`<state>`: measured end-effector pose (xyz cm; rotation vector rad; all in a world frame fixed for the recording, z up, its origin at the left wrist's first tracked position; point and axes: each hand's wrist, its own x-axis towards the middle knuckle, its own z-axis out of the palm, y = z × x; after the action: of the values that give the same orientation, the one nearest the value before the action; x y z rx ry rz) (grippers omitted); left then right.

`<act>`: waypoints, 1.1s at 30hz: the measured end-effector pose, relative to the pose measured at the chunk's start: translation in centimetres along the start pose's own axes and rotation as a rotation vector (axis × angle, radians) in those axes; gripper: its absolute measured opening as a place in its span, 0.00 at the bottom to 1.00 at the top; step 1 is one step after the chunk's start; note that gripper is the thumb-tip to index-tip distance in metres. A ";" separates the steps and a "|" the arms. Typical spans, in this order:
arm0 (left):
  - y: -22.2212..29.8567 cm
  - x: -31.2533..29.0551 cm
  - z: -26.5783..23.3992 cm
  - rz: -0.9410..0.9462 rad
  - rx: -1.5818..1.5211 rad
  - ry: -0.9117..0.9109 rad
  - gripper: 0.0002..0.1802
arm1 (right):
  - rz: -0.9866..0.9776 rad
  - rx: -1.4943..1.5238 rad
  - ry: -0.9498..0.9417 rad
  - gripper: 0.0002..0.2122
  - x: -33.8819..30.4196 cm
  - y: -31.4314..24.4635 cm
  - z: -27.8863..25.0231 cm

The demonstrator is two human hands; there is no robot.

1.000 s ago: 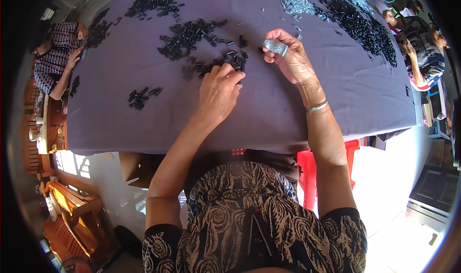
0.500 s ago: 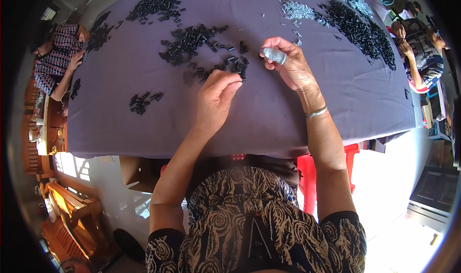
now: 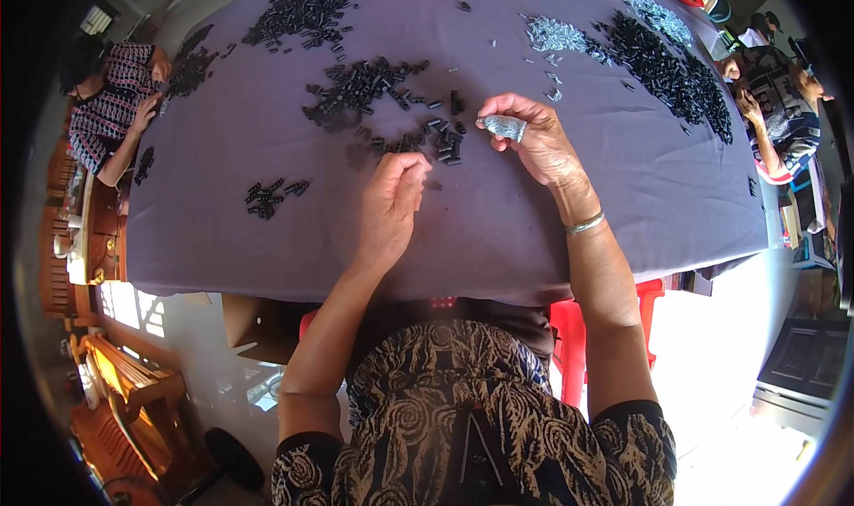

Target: Manually inserting small plastic pieces into a silver mesh sleeve to assemble components.

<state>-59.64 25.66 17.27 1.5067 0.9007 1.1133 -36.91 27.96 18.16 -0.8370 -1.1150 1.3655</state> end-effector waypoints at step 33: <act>-0.3 0.7 1.6 -0.416 -0.619 0.176 0.10 | -0.216 -0.493 -0.129 0.06 -1.3 0.5 3.7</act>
<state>-57.93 25.88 17.01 0.6874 0.8343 1.0867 -40.40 26.19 18.66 -0.9513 -1.6311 0.9862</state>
